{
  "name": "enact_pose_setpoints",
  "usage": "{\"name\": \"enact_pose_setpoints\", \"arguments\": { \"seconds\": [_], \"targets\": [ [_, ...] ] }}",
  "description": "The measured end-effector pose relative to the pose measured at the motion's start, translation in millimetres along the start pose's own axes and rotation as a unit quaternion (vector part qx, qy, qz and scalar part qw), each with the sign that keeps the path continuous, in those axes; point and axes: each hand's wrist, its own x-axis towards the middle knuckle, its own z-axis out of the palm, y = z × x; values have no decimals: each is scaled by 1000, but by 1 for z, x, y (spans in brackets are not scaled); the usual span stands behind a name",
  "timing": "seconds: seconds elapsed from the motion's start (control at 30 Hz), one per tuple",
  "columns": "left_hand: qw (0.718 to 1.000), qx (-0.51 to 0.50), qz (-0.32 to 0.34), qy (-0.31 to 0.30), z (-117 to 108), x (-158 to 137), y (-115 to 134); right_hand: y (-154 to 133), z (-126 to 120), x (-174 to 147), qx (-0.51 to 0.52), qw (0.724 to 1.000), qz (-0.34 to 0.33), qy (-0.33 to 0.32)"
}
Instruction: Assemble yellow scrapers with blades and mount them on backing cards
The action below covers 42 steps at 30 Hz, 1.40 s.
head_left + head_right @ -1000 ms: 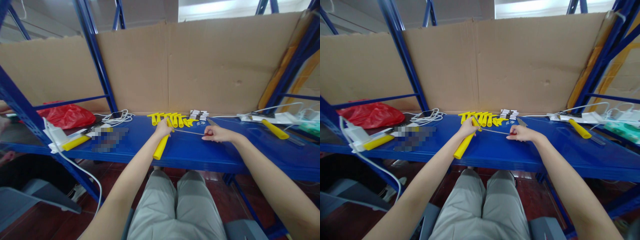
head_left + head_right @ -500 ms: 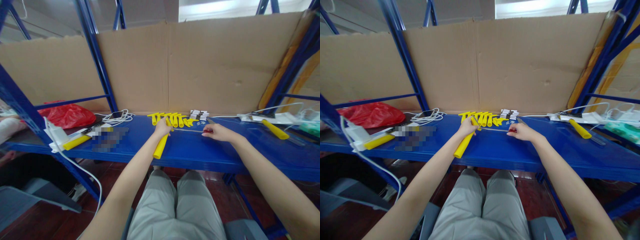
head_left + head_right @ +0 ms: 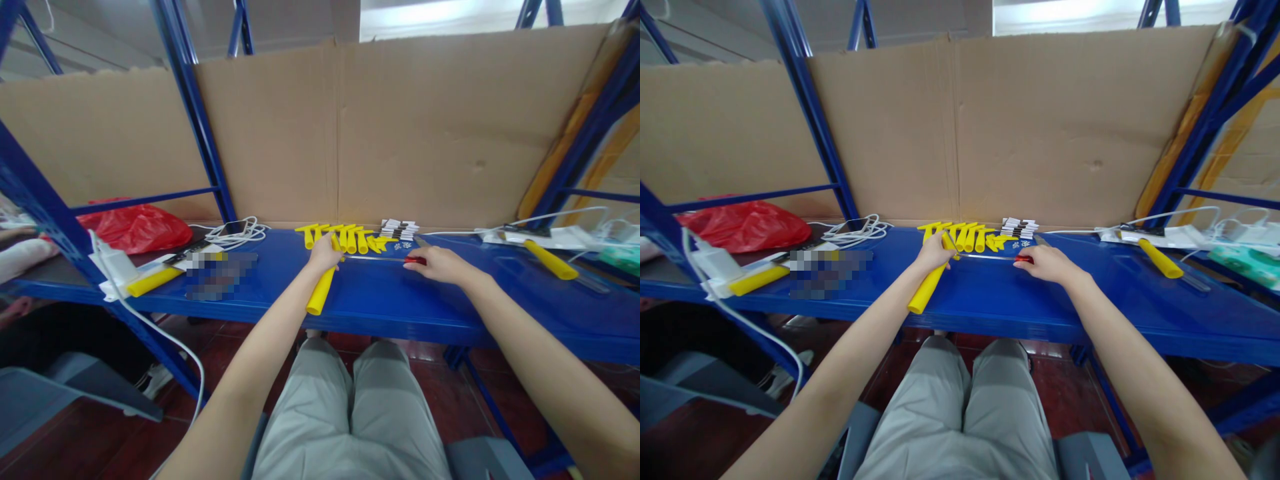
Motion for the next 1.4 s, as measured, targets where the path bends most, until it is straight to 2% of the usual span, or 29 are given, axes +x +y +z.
{"name": "enact_pose_setpoints", "arguments": {
  "seconds": [0.2, 0.4, 0.63, 0.73, 0.93, 1.1, 1.4],
  "targets": [
    [1000, 6, -8, 2, 0, 1, -1, 1, 4, 0, -31, 999, 8, 38],
    [1000, 8, 1, 4, -1, 1, -2, -4, 2, -2, -24, 999, -12, 37],
    [999, 48, -20, -14, -2, 1, 0, -4, 4, -1, -72, 996, -6, 51],
    [999, 39, -16, -13, -3, 2, 0, -3, 4, -2, -82, 995, -28, 56],
    [999, 29, -22, -3, -3, 3, -1, -5, 6, -1, -37, 999, -19, 29],
    [999, 29, -15, -9, -3, 3, -1, 0, 10, 0, 2, 999, -6, 44],
    [999, 44, -10, -10, -3, 4, -3, -5, 5, -1, -5, 1000, -29, 12]
  ]
}}
